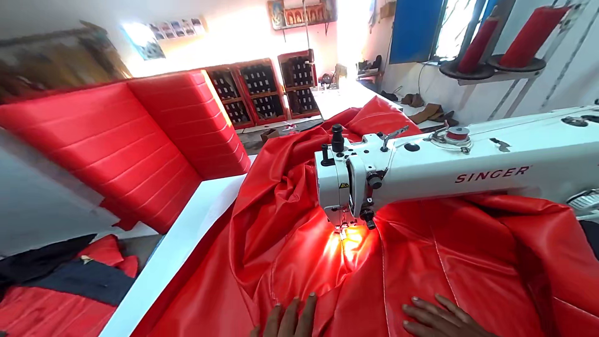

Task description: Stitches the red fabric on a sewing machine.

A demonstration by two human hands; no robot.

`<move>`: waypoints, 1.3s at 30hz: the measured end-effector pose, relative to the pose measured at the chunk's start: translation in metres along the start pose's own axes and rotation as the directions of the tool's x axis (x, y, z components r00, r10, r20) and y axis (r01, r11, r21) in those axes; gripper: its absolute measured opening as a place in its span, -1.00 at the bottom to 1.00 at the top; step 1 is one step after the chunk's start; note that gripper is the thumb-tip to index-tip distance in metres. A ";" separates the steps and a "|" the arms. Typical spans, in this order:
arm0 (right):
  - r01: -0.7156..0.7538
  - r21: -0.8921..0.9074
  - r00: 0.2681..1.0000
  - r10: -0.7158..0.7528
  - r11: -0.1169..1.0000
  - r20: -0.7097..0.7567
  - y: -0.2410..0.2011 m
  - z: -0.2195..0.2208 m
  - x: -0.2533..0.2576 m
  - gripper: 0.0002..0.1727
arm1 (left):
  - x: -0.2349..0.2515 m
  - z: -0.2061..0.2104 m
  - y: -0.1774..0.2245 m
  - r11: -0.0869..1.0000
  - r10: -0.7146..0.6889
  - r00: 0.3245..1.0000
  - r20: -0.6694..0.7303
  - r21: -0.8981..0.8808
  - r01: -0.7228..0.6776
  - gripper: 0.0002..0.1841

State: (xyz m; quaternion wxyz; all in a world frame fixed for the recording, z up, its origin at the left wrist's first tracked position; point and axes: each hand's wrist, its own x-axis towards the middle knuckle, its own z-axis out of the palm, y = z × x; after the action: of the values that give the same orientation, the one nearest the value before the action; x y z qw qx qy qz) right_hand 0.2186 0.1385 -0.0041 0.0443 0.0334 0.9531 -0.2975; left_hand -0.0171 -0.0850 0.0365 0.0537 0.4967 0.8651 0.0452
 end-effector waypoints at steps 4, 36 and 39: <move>0.000 -0.190 0.994 -0.020 0.982 -0.105 0.000 0.016 -0.002 -0.51 | 0.002 0.031 0.019 0.999 0.032 0.914 -0.405 -0.018 -0.044 -0.55; -0.151 -0.385 0.555 -0.244 0.910 -0.795 0.009 -0.130 0.060 -0.83 | 0.126 -0.025 0.035 0.877 0.299 0.823 -0.483 -0.202 -0.437 -0.85; 0.010 -0.389 0.604 -0.316 0.921 -0.732 0.015 -0.123 0.050 -0.82 | 0.107 -0.027 0.047 0.931 0.153 0.936 -0.316 -0.273 -0.244 -0.75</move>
State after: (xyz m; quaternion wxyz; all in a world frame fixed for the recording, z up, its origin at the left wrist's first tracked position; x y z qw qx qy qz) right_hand 0.1627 0.2230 0.0827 -0.3975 0.0627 0.9116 -0.0833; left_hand -0.0345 0.0305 0.0643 -0.0017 0.5558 0.7906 0.2568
